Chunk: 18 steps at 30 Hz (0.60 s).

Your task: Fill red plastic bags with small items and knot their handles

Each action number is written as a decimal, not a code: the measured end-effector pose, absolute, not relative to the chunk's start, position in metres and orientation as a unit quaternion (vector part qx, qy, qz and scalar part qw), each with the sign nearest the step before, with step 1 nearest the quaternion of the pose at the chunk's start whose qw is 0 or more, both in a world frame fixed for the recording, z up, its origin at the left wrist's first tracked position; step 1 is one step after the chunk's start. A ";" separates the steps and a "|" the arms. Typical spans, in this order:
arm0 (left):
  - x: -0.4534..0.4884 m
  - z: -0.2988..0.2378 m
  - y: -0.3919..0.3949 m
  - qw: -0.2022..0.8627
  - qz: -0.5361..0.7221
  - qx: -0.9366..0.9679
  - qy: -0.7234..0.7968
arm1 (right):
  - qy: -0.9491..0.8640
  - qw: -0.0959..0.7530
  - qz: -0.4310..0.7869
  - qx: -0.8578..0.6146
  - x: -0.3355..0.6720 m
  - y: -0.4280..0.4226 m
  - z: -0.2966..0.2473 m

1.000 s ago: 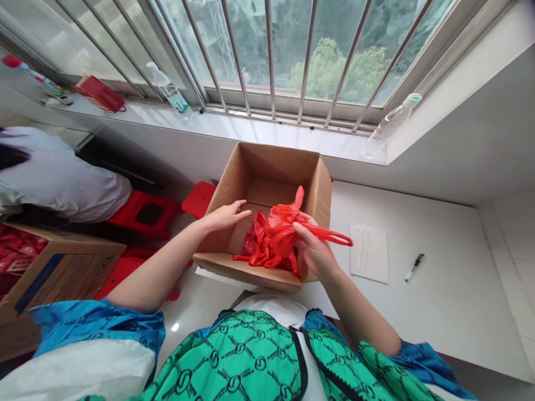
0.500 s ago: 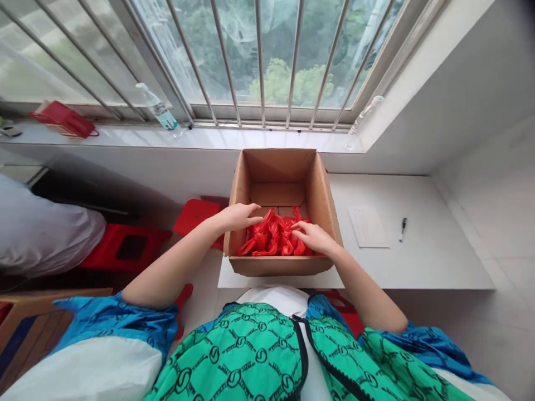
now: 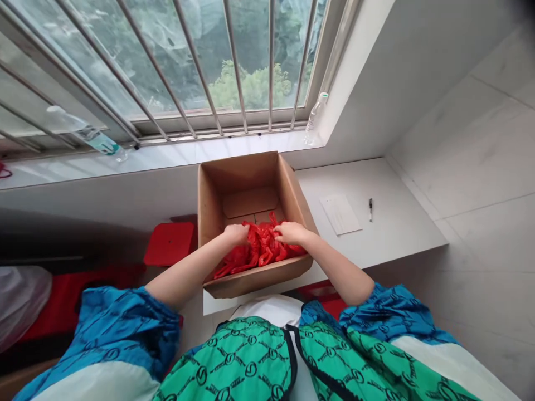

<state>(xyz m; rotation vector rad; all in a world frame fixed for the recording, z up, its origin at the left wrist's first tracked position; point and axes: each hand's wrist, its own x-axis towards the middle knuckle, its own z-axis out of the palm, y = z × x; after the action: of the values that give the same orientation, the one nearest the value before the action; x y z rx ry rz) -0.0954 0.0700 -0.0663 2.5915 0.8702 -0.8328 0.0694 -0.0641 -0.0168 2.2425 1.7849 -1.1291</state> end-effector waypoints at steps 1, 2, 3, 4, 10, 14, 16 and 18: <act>-0.089 -0.064 0.074 0.121 -0.268 0.908 0.299 | 0.584 -0.020 -0.347 0.733 0.079 -0.073 -0.009; -0.082 -0.065 0.075 0.107 -0.237 0.926 0.273 | 0.588 -0.082 -0.334 0.733 0.087 -0.084 -0.002; -0.075 -0.069 0.074 0.099 -0.200 0.949 0.224 | 0.586 -0.174 -0.328 0.720 0.094 -0.096 0.004; -0.069 -0.076 0.069 0.096 -0.168 0.969 0.155 | 0.574 -0.261 -0.331 0.702 0.099 -0.108 0.009; -0.052 -0.156 0.022 0.116 -0.184 0.972 -0.091 | 0.412 -0.478 -0.316 0.708 0.092 -0.191 0.004; -0.046 -0.172 0.016 0.095 -0.181 0.976 -0.068 | 0.265 -0.504 -0.225 0.791 0.064 -0.256 -0.012; -0.046 -0.162 0.015 0.071 -0.179 0.978 -0.082 | 0.190 -0.505 -0.165 0.825 0.042 -0.295 -0.016; -0.046 -0.142 0.010 0.047 -0.165 0.979 -0.111 | 0.131 -0.512 -0.124 0.839 0.015 -0.334 -0.017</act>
<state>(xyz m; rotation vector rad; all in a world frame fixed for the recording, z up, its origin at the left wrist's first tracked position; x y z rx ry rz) -0.0456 0.0096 -0.1421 2.9873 -0.3397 -0.5024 0.0146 -0.3336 -0.0167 4.1230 0.6449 -0.6107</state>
